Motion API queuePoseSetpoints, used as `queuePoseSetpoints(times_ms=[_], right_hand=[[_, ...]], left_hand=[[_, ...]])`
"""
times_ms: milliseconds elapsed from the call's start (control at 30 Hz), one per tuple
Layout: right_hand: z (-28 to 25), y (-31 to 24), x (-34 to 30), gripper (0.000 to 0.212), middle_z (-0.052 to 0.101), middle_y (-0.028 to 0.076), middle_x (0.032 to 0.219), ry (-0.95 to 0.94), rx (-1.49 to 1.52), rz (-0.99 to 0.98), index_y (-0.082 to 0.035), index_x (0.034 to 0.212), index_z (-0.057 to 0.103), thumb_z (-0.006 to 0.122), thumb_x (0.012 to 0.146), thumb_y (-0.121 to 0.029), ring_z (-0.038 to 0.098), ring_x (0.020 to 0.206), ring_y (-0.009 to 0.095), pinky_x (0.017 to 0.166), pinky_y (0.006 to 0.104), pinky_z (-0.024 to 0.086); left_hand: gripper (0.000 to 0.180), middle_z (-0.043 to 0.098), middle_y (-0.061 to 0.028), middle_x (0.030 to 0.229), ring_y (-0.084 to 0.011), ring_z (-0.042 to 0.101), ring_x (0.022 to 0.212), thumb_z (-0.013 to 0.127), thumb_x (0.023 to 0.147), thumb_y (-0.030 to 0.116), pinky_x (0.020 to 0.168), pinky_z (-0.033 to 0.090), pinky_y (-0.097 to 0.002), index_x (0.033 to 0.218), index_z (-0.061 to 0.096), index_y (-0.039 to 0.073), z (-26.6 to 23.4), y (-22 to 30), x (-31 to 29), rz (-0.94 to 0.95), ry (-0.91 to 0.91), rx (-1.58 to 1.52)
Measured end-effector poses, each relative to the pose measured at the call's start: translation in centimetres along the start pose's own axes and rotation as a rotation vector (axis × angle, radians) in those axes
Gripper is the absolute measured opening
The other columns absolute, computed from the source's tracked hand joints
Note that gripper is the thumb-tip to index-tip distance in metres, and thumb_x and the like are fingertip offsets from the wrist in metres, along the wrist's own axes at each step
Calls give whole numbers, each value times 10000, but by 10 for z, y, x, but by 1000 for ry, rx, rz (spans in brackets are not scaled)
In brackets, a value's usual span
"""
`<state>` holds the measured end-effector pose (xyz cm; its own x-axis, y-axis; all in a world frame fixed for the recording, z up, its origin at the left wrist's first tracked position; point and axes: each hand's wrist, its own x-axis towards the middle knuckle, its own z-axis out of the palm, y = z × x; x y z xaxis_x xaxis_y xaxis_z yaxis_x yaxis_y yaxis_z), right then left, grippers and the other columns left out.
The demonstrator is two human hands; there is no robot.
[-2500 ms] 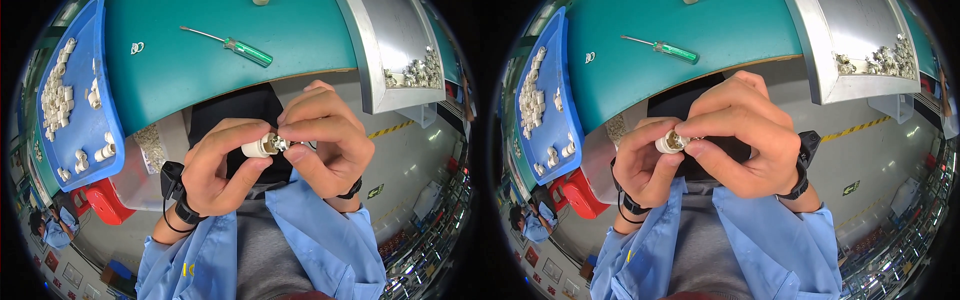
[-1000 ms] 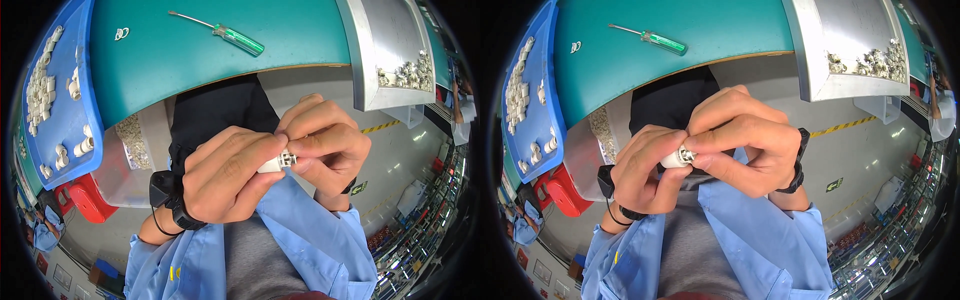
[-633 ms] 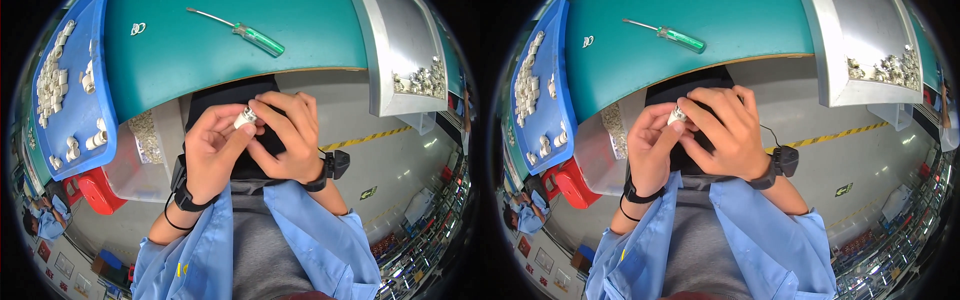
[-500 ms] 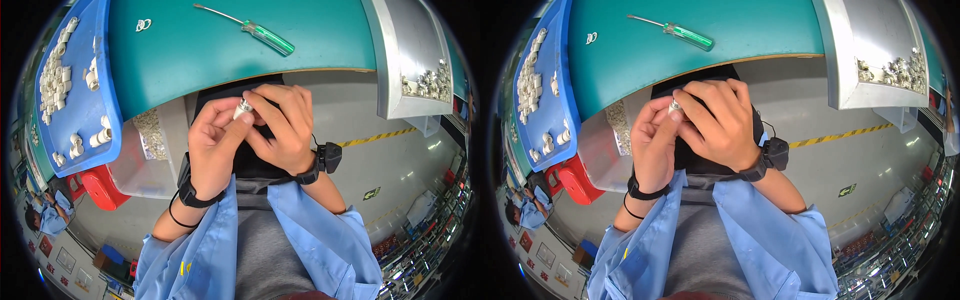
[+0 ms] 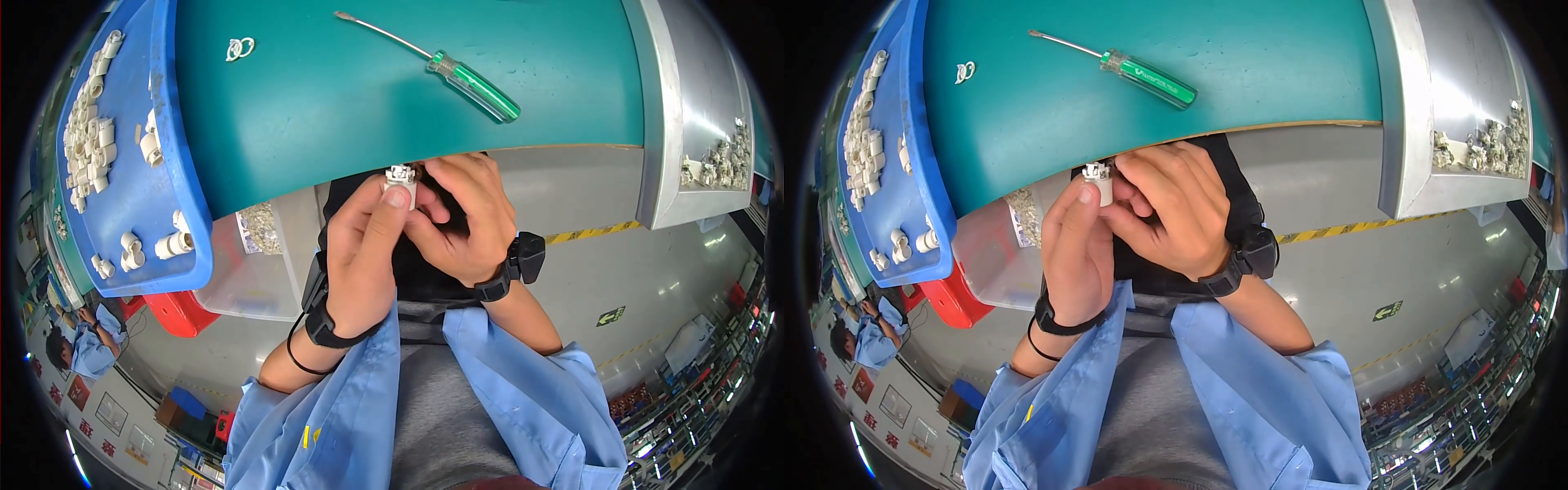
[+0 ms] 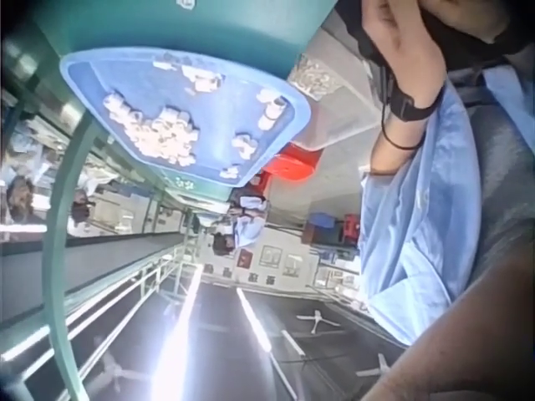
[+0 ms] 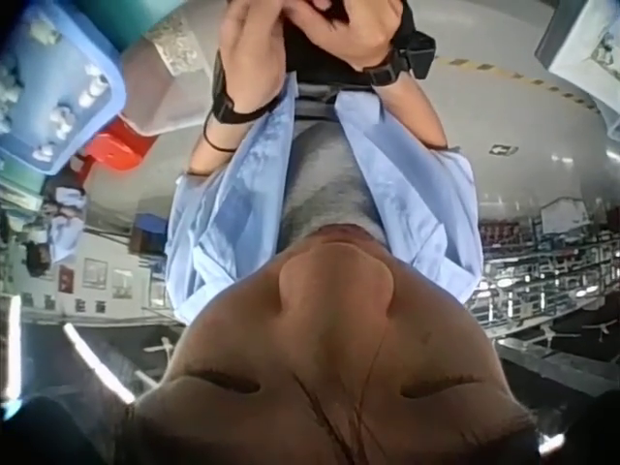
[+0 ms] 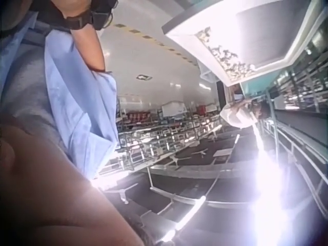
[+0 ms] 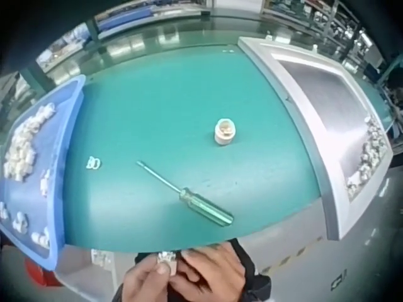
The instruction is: The person assembles components by hand, picking up a white plastic housing and a metal insert, fitting the insert into the housing, and then placing the assembled unit onto a metal tray.
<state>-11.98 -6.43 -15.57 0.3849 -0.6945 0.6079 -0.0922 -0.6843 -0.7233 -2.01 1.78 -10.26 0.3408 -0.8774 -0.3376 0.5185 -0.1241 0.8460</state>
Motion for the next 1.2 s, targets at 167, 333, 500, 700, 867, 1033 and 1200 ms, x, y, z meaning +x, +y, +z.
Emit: queuePoseSetpoints(times_ms=[167,333,500,700,867,1033,1200], right_hand=[[1,7,0,435,710,124,1003,5,6,-85,9,1046,680,853,669,-121,685,887,299,782,384,521],[-7,8,10,372,709,157,962,-63,27,-64,31,1019,670,842,714,-94,684,811,299,735,370,521],[-9,8,14,333,707,163,892,-155,31,-21,34,1006,671,833,741,-86,674,740,293,680,359,513],[-18,10,18,332,706,163,869,-202,25,-23,29,1012,679,828,735,-80,673,727,303,658,354,507],[-13,15,15,346,710,166,904,-170,52,-45,34,1037,671,808,730,-51,676,739,313,692,359,505],[-5,6,5,339,709,166,923,-122,80,9,35,1045,662,778,729,-4,675,747,317,721,365,500],[-3,9,9,329,705,155,894,-138,121,19,31,1038,661,762,726,25,675,728,306,706,355,499]], left_hand=[[299,643,-74,951,-111,583,880,444,1071,212,830,466,-256,1038,600,-40,3,-2,0,76,0,46],[275,647,-76,959,-108,588,884,456,1069,192,822,467,-248,1065,598,-43,8,1,2,67,20,22],[296,643,-89,1004,-126,584,933,454,1069,202,851,455,-264,1090,596,-56,8,4,4,60,22,87],[344,634,-111,1043,-167,579,997,441,1071,236,922,438,-306,1080,593,-72,23,-1,-7,76,162,109],[329,634,-94,1024,-167,593,982,467,1067,243,914,449,-306,1068,594,-61,16,-6,3,87,83,36],[242,679,-67,967,-97,618,890,528,1049,184,819,484,-242,1076,608,-42,13,-6,1,15,129,-37],[222,691,-72,985,-105,638,894,562,1031,148,820,492,-237,1107,610,-54,17,-1,0,52,163,-1]])
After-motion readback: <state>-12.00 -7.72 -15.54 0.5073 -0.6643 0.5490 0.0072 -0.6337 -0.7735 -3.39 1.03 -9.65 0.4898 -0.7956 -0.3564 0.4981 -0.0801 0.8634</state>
